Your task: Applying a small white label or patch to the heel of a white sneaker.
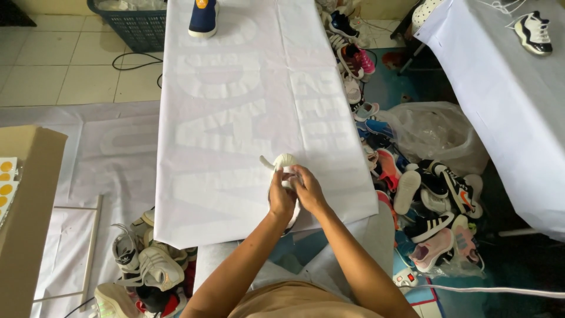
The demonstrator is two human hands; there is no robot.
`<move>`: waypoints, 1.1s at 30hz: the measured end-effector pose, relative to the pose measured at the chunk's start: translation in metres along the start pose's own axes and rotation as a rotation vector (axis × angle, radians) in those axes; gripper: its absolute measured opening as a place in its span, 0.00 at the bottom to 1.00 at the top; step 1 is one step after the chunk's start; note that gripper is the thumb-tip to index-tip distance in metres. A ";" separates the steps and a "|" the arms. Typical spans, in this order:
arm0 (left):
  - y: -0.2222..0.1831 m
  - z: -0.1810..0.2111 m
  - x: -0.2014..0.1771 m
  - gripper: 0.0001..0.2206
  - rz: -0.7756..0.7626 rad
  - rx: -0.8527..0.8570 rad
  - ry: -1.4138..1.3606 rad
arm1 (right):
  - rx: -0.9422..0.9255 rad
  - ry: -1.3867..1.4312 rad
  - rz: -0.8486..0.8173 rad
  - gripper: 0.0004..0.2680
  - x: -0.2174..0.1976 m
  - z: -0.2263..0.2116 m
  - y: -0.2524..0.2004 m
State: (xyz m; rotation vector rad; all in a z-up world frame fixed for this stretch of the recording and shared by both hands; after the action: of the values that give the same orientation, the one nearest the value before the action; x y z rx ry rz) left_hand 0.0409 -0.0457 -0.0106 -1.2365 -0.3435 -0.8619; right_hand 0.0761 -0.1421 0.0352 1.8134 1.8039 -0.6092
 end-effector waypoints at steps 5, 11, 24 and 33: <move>-0.047 0.042 0.041 0.32 -0.293 0.074 0.931 | 0.111 -0.081 -0.075 0.12 0.002 -0.010 0.006; -0.010 0.072 0.063 0.10 -0.544 0.949 1.441 | -0.091 -0.372 -0.093 0.13 0.011 -0.075 -0.001; -0.006 0.082 0.038 0.18 -0.424 1.032 1.274 | -0.191 -0.809 0.029 0.08 0.044 -0.044 0.006; 0.048 0.066 0.009 0.16 -0.355 0.543 1.801 | -0.326 -1.157 0.107 0.05 0.062 -0.052 0.014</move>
State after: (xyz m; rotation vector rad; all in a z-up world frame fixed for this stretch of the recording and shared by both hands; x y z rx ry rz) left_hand 0.0959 0.0153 -0.0157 0.3876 0.6630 -1.6819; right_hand 0.0890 -0.0608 0.0361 0.9460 0.9187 -0.9708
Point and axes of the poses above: each hand's wrist, its own y-axis towards the middle knuckle, its own x-axis out of the palm, z = x × y, the point moved 10 cm from there along y, towards the middle knuckle, and after that the axes turned 12 degrees about -y, right-handed, at the moved point
